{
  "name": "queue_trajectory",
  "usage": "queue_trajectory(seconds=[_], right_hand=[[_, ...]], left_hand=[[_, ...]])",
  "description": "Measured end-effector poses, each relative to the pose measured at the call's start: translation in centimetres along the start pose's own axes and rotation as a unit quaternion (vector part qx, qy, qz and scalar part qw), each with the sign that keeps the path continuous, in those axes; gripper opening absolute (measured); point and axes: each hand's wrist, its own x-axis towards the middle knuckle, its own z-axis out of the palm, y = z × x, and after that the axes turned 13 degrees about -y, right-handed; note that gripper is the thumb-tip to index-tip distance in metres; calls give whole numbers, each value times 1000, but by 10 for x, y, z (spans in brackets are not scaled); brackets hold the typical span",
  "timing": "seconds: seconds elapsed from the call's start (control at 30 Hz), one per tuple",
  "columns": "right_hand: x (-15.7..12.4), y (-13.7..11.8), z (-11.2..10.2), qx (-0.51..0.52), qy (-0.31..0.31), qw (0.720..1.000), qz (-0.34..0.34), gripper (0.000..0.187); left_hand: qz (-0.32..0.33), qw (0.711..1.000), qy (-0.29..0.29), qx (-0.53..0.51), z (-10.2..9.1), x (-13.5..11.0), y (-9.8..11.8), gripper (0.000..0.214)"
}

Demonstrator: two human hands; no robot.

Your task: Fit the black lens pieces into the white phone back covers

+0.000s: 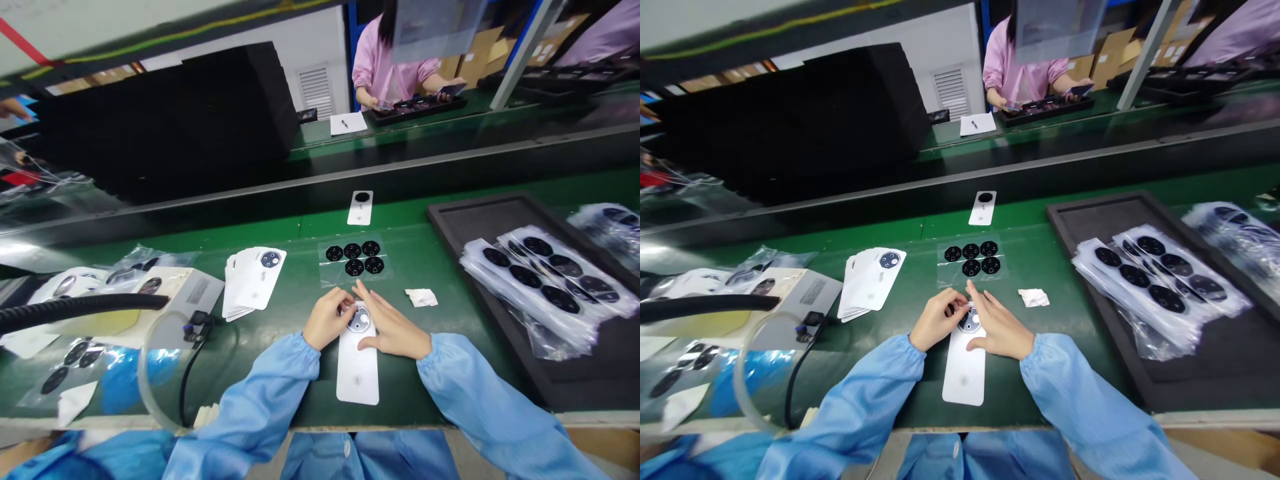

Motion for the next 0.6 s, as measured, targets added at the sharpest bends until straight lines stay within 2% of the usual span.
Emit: queue_trajectory(seconds=[0.17,0.37,0.47,0.6], right_hand=[[-5,2,-7,-13,10,999,41,128],[-10,5,-4,-49,10,998,27,106],[-11,29,5,-85,30,995,32,92],[6,74,19,-118,56,991,11,88]], left_hand=[[43,998,-34,14,-4,16,-5,7],[78,995,-53,36,-3,23,-14,17],[70,992,-85,65,-5,34,-19,17],[41,981,-154,107,-17,50,-21,12]])
